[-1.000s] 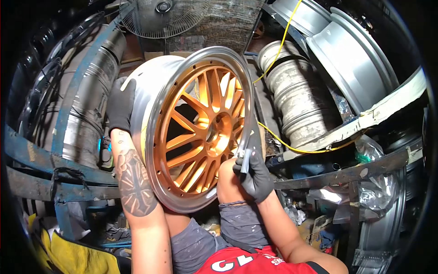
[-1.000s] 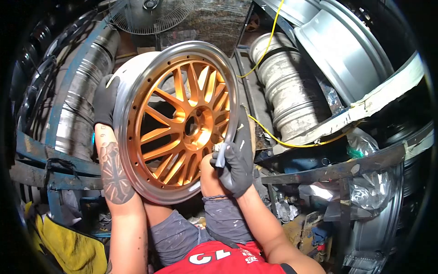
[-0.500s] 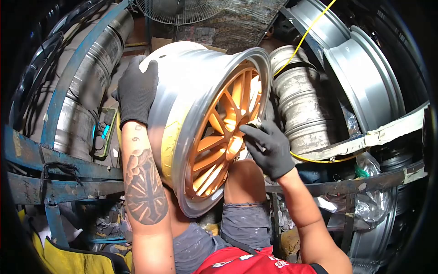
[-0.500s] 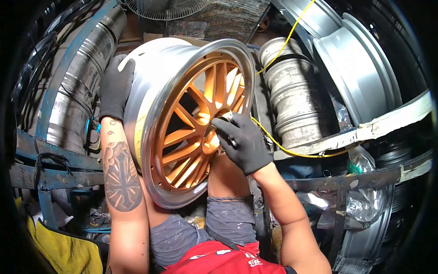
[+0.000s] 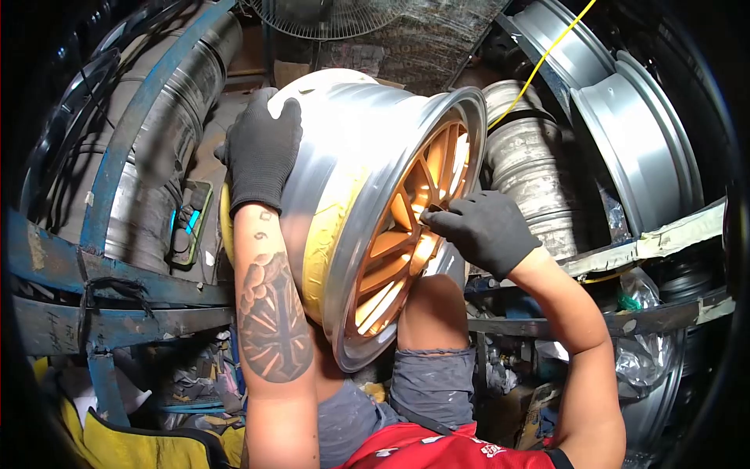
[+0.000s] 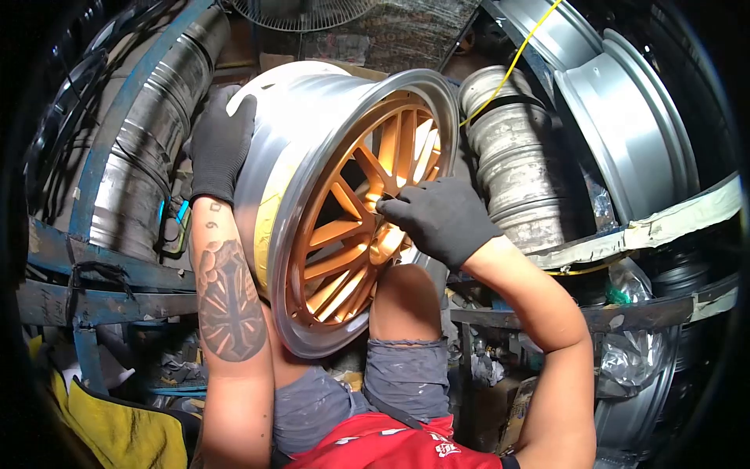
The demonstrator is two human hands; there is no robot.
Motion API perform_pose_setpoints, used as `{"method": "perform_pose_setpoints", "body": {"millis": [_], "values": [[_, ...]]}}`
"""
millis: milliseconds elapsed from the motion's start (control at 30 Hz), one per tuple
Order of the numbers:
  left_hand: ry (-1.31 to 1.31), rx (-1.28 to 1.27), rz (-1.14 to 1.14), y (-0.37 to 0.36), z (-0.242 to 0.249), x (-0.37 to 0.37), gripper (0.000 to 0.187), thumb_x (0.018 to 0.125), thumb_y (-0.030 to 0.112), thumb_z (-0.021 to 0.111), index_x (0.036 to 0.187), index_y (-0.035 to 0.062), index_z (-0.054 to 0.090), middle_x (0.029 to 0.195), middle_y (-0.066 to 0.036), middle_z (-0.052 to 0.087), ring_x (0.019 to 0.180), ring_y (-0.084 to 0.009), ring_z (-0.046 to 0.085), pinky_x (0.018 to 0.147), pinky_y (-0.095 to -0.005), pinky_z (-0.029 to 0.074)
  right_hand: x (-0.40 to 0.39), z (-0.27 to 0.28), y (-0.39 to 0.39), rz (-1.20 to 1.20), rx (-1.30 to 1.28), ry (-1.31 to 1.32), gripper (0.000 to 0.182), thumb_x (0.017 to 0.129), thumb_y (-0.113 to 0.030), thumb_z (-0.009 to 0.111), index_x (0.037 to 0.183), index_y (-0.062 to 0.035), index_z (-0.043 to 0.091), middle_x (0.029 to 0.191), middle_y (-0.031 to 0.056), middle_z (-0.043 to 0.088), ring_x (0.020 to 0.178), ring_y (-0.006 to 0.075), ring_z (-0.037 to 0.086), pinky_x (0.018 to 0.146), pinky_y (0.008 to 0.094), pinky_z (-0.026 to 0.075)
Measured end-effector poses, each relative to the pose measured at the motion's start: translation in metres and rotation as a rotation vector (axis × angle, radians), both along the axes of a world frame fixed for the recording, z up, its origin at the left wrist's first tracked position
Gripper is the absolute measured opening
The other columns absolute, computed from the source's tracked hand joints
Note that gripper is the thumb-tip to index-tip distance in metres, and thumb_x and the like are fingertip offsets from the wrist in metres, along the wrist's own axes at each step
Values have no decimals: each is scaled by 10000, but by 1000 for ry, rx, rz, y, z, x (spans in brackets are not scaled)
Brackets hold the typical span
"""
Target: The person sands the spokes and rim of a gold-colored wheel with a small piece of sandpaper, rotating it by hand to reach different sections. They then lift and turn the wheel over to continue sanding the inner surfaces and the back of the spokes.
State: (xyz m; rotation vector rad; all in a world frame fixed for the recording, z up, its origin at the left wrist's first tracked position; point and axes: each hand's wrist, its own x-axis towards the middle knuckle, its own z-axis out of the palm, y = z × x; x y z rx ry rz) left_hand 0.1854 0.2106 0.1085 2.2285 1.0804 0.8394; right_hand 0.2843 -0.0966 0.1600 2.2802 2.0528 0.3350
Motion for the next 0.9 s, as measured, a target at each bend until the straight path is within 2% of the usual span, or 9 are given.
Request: {"method": "perform_pose_setpoints", "body": {"millis": [67, 200, 300, 400, 533, 667, 700, 833, 900], "values": [[4, 14, 21, -1, 1, 0, 543, 937, 492, 561, 1335, 130, 637, 1189, -160, 741, 1168, -353, 673, 1068, -583, 352, 7, 3, 0, 22, -26, 40, 195, 885, -216, 688, 1071, -226, 746, 765, 41, 626, 676, 279, 658, 589, 416, 505], [-6, 21, 1, 2, -4, 3, 559, 935, 491, 564, 1347, 119, 631, 1192, -179, 735, 1166, -367, 671, 1063, -553, 373, 11, 5, 0, -17, -98, 41, 193, 881, -201, 673, 1055, -234, 749, 773, 40, 660, 707, 282, 685, 590, 411, 511], [-39, -10, -38, 1, -1, 3, 490, 964, 426, 585, 1309, 83, 646, 1291, -199, 680, 1214, -386, 631, 1028, -471, 465, 14, 4, 2, 3, -81, 73, 196, 882, -185, 665, 1057, -230, 742, 787, 42, 674, 702, 286, 689, 582, 415, 512], [-15, -21, -29, -5, 9, 1, 491, 964, 415, 590, 1295, 56, 644, 1275, -214, 680, 1202, -389, 633, 1030, -447, 468, 14, 7, -1, -59, -114, 126, 100, 911, -204, 647, 988, -205, 710, 769, 56, 677, 759, 303, 711, 628, 454, 518], [-42, -40, -49, 0, 3, 5, 508, 965, 411, 593, 1315, 46, 636, 1273, -215, 682, 1200, -380, 637, 1032, -442, 468, 8, 12, -5, -88, -157, 122, 113, 895, -192, 651, 992, -199, 709, 788, 57, 681, 742, 304, 706, 623, 451, 517], [-19, -33, -20, -3, 5, 2, 505, 963, 412, 602, 1328, 65, 635, 1280, -205, 683, 1203, -378, 638, 1035, -456, 461, -12, 30, -16, -69, 60, 52, 287, 847, -120, 700, 1114, -219, 737, 730, 47, 657, 663, 298, 671, 556, 423, 484], [6, -25, -7, -5, 8, 3, 505, 963, 418, 601, 1329, 71, 636, 1283, -200, 684, 1205, -377, 637, 1041, -467, 453, -9, 27, -16, -72, 95, 97, 328, 822, -102, 716, 1132, -207, 741, 763, 53, 684, 676, 308, 676, 576, 423, 503], [-61, -13, -41, -2, 3, 4, 539, 939, 479, 563, 1323, 109, 643, 1209, -205, 722, 1180, -376, 661, 1067, -557, 380, 4, -3, -11, -42, 137, 206, 339, 817, -77, 702, 1130, -195, 755, 800, 69, 716, 684, 317, 684, 618, 423, 531], [-60, -7, -34, 1, -3, 6, 537, 938, 483, 565, 1320, 114, 644, 1204, -208, 721, 1176, -378, 661, 1059, -561, 387, 7, -6, -11, -82, 65, 188, 326, 824, -91, 701, 1123, -206, 759, 783, 69, 708, 682, 314, 684, 615, 422, 528]]}}
